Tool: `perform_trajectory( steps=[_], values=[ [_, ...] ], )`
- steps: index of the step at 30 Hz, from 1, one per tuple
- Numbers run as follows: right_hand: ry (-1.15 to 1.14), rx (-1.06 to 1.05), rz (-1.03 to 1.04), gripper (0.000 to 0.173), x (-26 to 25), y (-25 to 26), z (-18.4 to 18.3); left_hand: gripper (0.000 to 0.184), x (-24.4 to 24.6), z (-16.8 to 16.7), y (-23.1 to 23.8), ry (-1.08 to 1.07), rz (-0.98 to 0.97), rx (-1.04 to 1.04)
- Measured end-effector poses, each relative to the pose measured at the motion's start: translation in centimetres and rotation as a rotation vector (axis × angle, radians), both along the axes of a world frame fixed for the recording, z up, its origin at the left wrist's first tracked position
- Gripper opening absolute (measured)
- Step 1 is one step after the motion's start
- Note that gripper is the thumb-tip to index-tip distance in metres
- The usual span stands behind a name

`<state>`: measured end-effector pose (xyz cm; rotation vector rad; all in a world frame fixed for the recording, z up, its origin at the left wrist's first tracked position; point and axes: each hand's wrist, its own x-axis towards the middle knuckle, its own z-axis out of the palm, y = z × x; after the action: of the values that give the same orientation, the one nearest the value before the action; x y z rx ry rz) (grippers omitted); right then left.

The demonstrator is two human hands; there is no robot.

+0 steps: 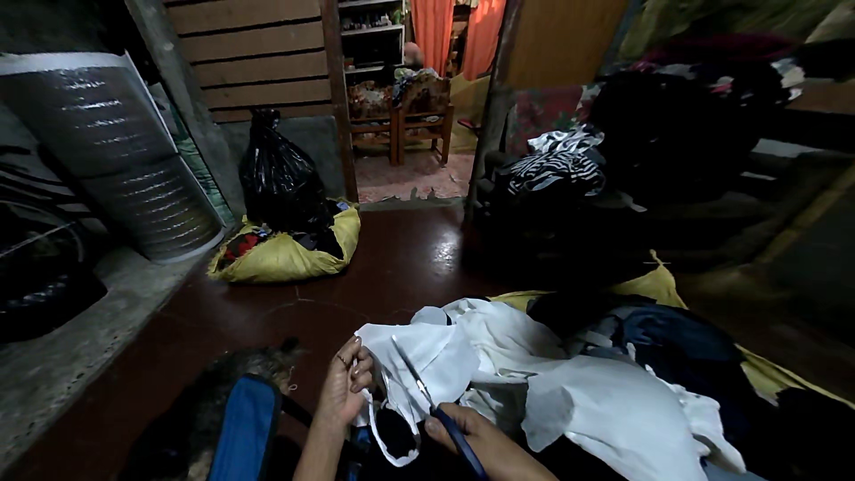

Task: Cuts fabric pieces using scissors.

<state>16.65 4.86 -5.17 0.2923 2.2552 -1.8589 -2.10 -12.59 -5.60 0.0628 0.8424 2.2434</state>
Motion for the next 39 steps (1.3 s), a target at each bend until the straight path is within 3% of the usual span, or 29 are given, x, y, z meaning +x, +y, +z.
perform_trajectory(
  steps=[4,8,10,12,15,19,22,26,28,30,35,37,39],
  values=[
    [0.14,0.226,-0.355,0.062,-1.6,-0.4,-0.1,0.046,-0.5,1.1,0.4,-0.277,-0.089,0.128],
    [0.39,0.521,-0.618,0.081,-5.4,-1.8,-0.3,0.05,-0.1,2.3,1.2,-0.272,-0.15,0.247],
    [0.498,0.683,-0.699,0.078,-7.5,-2.8,-1.0,0.048,0.2,3.2,1.5,-0.245,-0.14,0.274],
    [0.528,0.799,-0.724,0.061,-9.1,-3.5,-1.6,0.044,0.3,4.2,1.6,-0.241,-0.081,0.243],
    [0.449,0.768,-0.726,0.039,-10.3,-2.6,-1.2,0.043,-0.7,5.3,1.6,-0.238,-0.04,0.288],
    [0.324,0.654,-0.777,0.031,-10.9,1.8,2.1,0.044,-3.0,6.0,1.9,-0.18,-0.005,0.345],
    [0.367,0.621,-0.801,0.03,-12.0,5.1,4.6,0.042,-5.0,6.6,3.3,-0.093,-0.008,0.312],
    [0.488,0.64,-0.837,0.029,-13.1,6.4,9.2,0.028,-6.2,8.5,4.7,0.159,-0.058,0.288],
    [0.583,0.633,-0.812,0.029,-12.0,6.1,9.8,0.019,-5.5,8.8,4.1,0.35,-0.053,0.174],
    [0.593,0.608,-0.773,0.026,-10.1,5.7,8.1,0.027,-3.4,7.0,2.6,0.406,-0.073,-0.007],
    [0.339,0.541,-0.712,0.029,-4.7,4.9,-2.1,0.026,3.0,-1.9,0.0,0.117,-0.219,-0.293],
    [0.271,0.533,-0.723,0.033,-2.7,4.9,-5.2,0.023,3.9,-3.0,0.1,0.014,-0.206,-0.321],
    [0.248,0.501,-0.742,0.037,-1.2,4.9,-6.0,0.02,4.0,-2.9,0.6,-0.068,-0.165,-0.33]
  ],
)
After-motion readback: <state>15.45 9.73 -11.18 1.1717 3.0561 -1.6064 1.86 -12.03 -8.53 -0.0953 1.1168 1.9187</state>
